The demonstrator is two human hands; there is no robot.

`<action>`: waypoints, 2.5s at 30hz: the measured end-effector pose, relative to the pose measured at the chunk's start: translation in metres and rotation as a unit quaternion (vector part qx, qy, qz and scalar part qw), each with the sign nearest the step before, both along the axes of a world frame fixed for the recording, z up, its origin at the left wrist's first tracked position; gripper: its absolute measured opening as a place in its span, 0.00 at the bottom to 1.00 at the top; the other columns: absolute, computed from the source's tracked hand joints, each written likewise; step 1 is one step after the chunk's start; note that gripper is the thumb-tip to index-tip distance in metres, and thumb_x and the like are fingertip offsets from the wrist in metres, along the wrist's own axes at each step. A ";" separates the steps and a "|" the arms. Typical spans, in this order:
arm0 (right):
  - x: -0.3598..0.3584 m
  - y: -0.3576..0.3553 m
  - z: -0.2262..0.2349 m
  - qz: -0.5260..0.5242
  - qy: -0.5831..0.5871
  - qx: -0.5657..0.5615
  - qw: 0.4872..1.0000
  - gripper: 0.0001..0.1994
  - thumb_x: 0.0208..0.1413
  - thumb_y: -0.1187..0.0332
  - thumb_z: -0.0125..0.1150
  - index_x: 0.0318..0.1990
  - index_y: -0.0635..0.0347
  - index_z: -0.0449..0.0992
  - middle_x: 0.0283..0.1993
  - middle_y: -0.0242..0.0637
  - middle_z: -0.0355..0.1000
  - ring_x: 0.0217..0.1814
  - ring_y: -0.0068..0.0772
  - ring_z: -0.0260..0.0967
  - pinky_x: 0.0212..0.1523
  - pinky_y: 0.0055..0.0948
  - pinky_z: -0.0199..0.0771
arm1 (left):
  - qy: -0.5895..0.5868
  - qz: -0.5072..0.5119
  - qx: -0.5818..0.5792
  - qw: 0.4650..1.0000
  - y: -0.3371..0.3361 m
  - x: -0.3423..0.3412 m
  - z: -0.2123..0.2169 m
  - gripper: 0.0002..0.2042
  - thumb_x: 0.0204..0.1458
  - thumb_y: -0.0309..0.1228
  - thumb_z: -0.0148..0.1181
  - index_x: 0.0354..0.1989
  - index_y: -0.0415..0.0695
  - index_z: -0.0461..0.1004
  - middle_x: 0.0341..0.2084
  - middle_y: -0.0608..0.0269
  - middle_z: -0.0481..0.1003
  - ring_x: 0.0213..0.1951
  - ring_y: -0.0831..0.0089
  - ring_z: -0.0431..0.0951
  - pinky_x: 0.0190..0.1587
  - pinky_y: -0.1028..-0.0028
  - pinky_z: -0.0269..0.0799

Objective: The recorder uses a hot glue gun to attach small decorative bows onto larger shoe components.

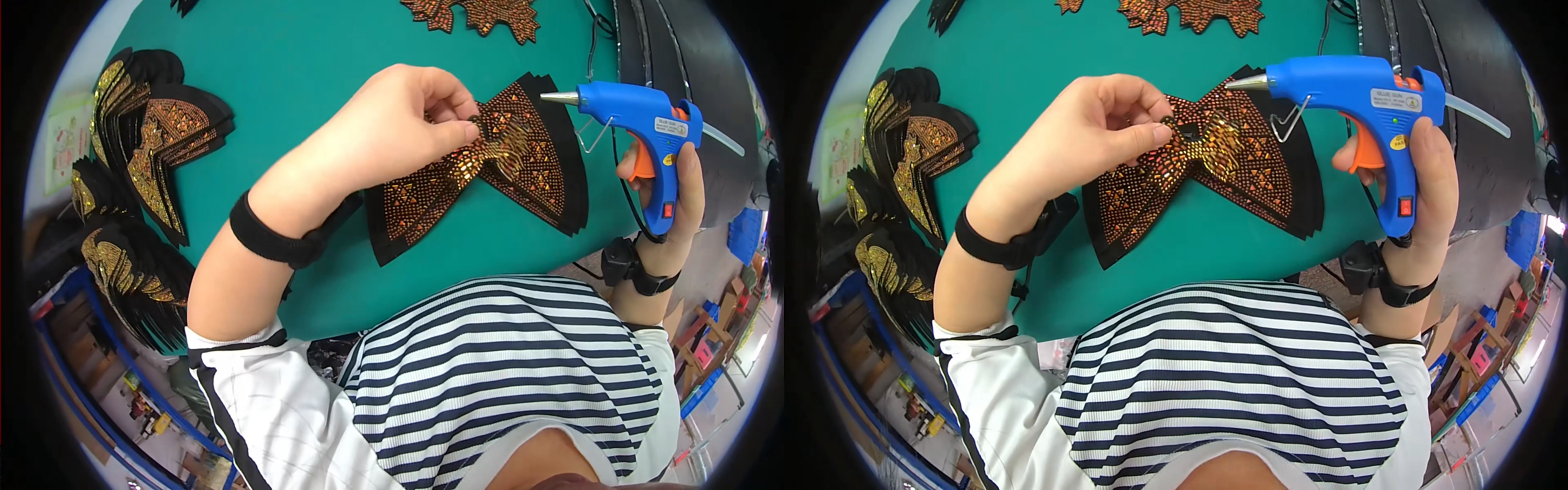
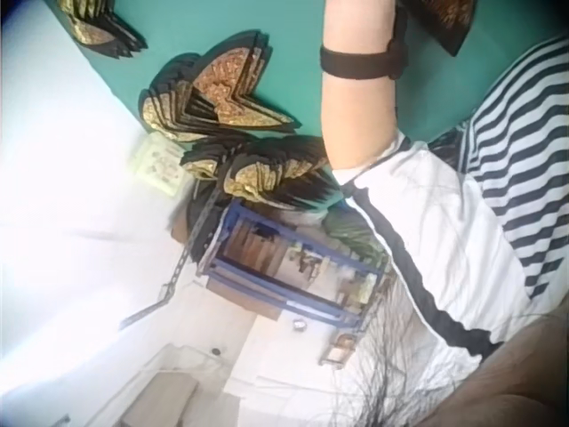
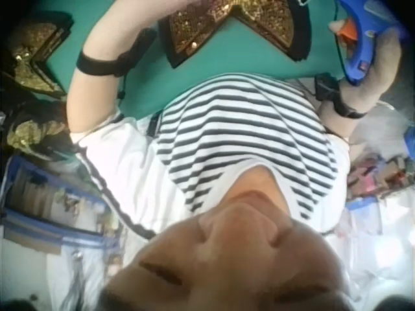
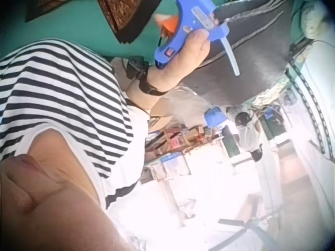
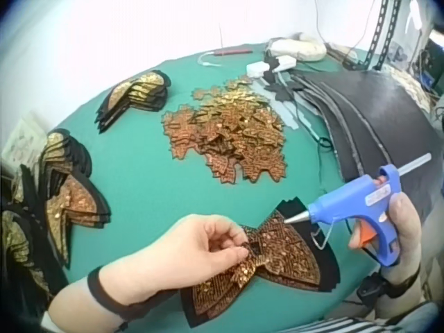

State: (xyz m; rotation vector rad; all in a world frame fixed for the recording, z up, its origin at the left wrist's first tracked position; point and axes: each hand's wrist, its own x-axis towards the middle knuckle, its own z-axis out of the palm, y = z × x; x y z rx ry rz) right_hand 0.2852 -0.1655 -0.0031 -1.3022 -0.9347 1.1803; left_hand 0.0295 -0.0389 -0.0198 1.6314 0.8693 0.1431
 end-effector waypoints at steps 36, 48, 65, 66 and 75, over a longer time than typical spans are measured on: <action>-0.007 0.002 -0.011 0.029 -0.029 -0.024 0.999 0.30 0.52 0.51 0.45 0.50 0.74 0.61 0.30 0.51 0.71 0.31 0.34 0.72 0.40 0.24 0.69 | 0.102 0.056 0.312 0.943 -0.006 0.004 -0.018 0.09 0.39 0.28 0.62 0.28 0.38 0.72 0.14 0.64 0.70 0.18 0.78 0.69 0.22 0.79 0.66; -0.005 0.003 -0.012 0.036 -0.041 -0.020 0.998 0.32 0.51 0.49 0.46 0.51 0.74 0.59 0.31 0.52 0.71 0.30 0.34 0.71 0.41 0.25 0.68 | 0.023 -0.046 0.431 0.901 -0.018 -0.008 -0.013 0.14 0.39 0.15 0.54 0.35 0.45 0.75 0.28 0.62 0.70 0.25 0.69 0.71 0.27 0.75 0.69; 0.005 0.000 -0.018 0.049 -0.059 -0.027 0.997 0.31 0.52 0.49 0.44 0.51 0.72 0.60 0.31 0.49 0.71 0.31 0.33 0.71 0.43 0.26 0.68 | 0.024 -0.102 0.441 0.891 -0.021 -0.005 -0.025 0.17 0.34 0.14 0.54 0.35 0.44 0.76 0.25 0.63 0.69 0.27 0.69 0.71 0.27 0.74 0.70; 0.004 0.000 -0.017 0.042 -0.059 -0.027 0.997 0.31 0.52 0.49 0.44 0.51 0.72 0.60 0.31 0.49 0.71 0.31 0.33 0.71 0.43 0.26 0.68 | 0.024 -0.102 0.439 0.892 -0.022 -0.005 -0.025 0.17 0.34 0.14 0.54 0.35 0.44 0.76 0.25 0.63 0.69 0.26 0.69 0.71 0.27 0.74 0.70; -0.003 0.002 -0.015 0.039 -0.042 -0.022 0.998 0.30 0.53 0.49 0.43 0.50 0.71 0.62 0.31 0.48 0.72 0.31 0.33 0.71 0.39 0.25 0.69 | 0.033 -0.082 0.422 0.902 -0.028 -0.002 -0.024 0.17 0.33 0.13 0.55 0.35 0.43 0.76 0.26 0.63 0.68 0.25 0.69 0.71 0.26 0.75 0.70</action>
